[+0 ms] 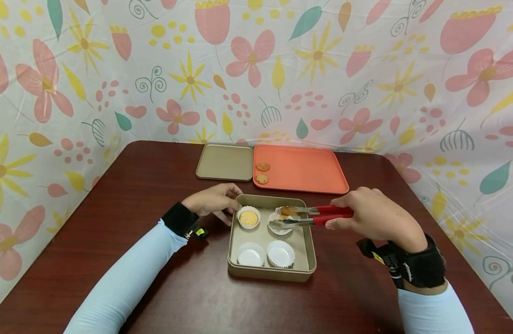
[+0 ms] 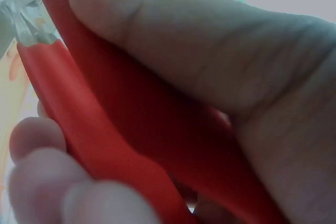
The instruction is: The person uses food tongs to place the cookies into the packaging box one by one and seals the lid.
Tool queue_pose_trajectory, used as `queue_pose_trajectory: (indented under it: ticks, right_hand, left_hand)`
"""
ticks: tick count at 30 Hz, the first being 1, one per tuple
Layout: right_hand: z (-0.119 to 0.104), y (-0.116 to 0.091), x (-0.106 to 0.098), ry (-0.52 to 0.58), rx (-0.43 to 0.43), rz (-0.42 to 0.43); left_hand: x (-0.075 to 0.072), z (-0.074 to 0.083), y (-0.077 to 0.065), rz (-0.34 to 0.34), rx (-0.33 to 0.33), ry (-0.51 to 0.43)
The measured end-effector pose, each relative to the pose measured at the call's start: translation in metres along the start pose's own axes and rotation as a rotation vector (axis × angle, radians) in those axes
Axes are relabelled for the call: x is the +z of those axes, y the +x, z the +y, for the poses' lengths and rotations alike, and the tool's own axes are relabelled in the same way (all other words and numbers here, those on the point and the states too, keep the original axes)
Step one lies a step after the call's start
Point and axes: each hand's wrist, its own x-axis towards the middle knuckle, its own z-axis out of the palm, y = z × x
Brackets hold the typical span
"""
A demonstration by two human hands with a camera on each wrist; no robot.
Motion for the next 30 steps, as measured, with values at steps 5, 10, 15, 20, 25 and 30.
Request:
queue_pose_trajectory:
  ticks: [5,10,15,20,25,30]
  right_hand:
    - [-0.001,0.001,0.001,-0.002,0.008,-0.006]
    - [-0.002,0.003,0.002,-0.017,-0.001,0.005]
    - [-0.003,0.002,0.002,-0.023,0.005,0.010]
    - [-0.006,-0.001,-0.003,-0.007,0.003,0.032]
    - [-0.007,0.000,-0.004,0.045,0.000,0.150]
    - [-0.006,0.009,0.003,0.071,0.074,0.303]
  left_hand:
    - [0.000,0.000,0.000,0.005,0.000,-0.002]
    - [-0.001,0.000,0.001,0.008,-0.002,-0.003]
    - [0.000,0.000,0.000,0.007,-0.002,-0.006]
    - [0.000,0.000,0.001,0.005,-0.002,-0.004]
    - [0.000,-0.001,0.001,0.008,-0.001,-0.004]
    - [0.000,0.000,0.002,0.007,-0.002,0.000]
